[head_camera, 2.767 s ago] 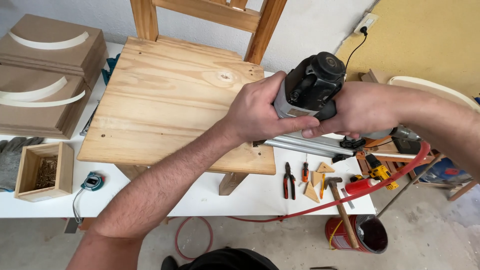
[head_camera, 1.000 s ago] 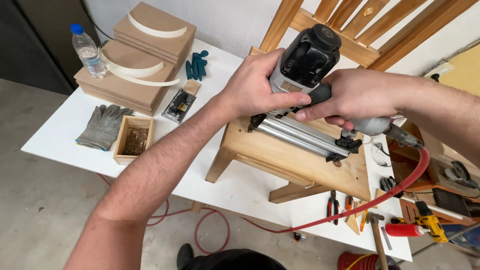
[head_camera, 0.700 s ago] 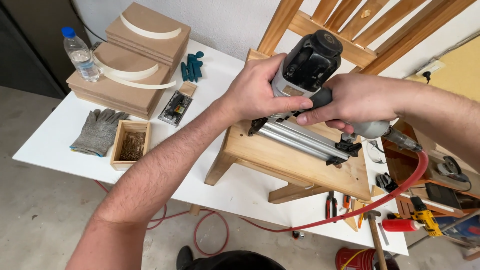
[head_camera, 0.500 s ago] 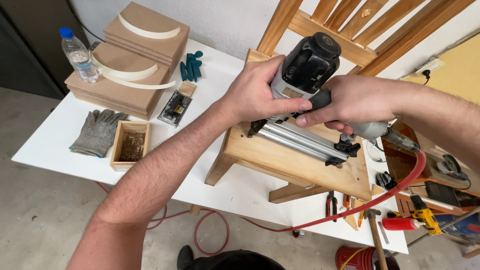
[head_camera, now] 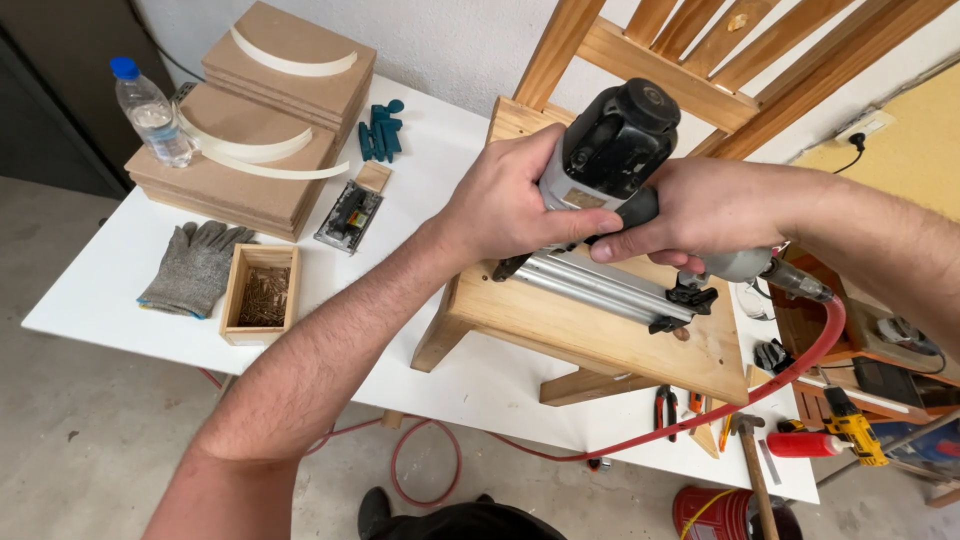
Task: Reinforcing a wooden chair frame by driving nails into joints with a pneumatic nail gun
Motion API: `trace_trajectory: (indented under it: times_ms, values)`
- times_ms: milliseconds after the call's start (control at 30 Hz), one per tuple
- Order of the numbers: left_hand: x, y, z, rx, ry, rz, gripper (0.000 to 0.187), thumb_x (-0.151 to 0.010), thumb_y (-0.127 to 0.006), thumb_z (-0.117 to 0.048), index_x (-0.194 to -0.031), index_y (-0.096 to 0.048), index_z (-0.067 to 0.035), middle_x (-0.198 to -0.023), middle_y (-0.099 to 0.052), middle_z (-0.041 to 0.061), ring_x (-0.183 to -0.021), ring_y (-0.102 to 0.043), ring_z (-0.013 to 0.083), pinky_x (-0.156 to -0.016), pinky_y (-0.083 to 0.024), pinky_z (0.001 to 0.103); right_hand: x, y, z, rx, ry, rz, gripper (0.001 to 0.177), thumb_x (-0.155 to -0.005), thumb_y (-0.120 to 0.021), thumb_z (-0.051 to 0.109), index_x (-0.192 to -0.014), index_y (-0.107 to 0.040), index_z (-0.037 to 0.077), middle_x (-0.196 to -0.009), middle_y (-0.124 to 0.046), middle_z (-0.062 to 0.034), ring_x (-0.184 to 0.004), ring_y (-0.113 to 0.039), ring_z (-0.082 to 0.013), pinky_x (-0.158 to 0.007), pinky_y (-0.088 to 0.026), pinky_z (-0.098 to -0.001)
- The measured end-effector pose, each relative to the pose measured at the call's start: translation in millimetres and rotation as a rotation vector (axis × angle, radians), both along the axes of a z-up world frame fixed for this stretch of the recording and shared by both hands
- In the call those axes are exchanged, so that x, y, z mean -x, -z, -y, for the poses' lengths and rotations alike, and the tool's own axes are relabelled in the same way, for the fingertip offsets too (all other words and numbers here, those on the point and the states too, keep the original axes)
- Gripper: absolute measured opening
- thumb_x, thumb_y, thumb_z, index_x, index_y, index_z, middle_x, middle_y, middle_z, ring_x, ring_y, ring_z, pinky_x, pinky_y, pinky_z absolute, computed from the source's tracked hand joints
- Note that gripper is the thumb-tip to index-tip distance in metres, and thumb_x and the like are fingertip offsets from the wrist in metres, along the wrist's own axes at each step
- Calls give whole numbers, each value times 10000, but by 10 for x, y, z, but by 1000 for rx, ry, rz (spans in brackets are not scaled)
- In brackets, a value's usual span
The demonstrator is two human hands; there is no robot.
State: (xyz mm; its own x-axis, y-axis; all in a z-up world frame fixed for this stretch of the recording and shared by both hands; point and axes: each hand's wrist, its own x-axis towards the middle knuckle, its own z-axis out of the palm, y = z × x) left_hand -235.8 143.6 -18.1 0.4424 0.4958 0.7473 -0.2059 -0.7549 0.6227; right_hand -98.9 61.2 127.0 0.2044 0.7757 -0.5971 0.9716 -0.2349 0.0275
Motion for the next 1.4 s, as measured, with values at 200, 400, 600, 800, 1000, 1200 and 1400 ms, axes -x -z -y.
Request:
trace_trajectory:
  times_ms: [200, 400, 600, 800, 1000, 1200, 1400]
  values:
    - [-29, 30, 41, -44, -34, 29, 552, -779, -807, -516, -1050, -616, -74, -890, -701, 22, -786, -666, 175, -690, -508, 315, -29, 11, 50, -4, -6, 29, 666, -899, -771, 529, -506, -542, 43, -443, -593, -98, -465, -582, -202, -682, -510, -291]
    - [-67, -76, -12, -91, -36, 39, 543, -779, -819, -499, -1058, -637, -71, -909, -724, 30, -772, -677, 177, -679, -510, 313, -54, -69, 62, -66, 11, 50, 657, -877, -787, 539, -499, -567, 48, -452, -630, -101, -487, -620, -207, -723, -502, -290]
    - [-68, -74, -75, -68, -6, 32, 547, -776, -824, -500, -1071, -647, -75, -937, -730, 33, -801, -690, 174, -698, -520, 313, -78, -47, 4, -62, -11, 20, 604, -888, -785, 526, -559, -572, 67, -453, -614, -63, -470, -618, -185, -758, -528, -287]
    - [-59, -71, -39, -43, -36, 42, 547, -763, -811, -525, -1053, -647, -92, -898, -740, 8, -776, -695, 165, -687, -521, 305, -81, -36, -43, -38, 3, 64, 642, -876, -797, 521, -511, -586, 37, -453, -629, -80, -483, -637, -195, -729, -521, -280]
    - [-119, 42, -55, -48, -66, 22, 557, -771, -789, -542, -1053, -628, -90, -860, -714, 10, -749, -678, 177, -672, -512, 318, -126, 40, -60, -26, 8, 11, 635, -884, -809, 483, -524, -548, 30, -455, -582, -84, -450, -587, -200, -635, -522, -304]
    - [-158, 63, -74, -50, -42, 95, 500, -768, -844, -507, -930, -593, -107, -748, -636, 51, -676, -645, 192, -595, -490, 337, -287, 170, -56, -69, 30, -204, 521, -870, -843, 352, -568, -575, 23, -423, -530, -92, -396, -574, -205, -497, -535, -331]
    - [-267, -273, 77, -98, 40, 42, 502, -777, -850, -493, -969, -597, -104, -790, -660, 54, -704, -655, 198, -624, -502, 329, -395, -74, 224, -150, 86, -162, 525, -851, -847, 403, -560, -630, 25, -438, -576, -89, -433, -590, -200, -589, -511, -306]
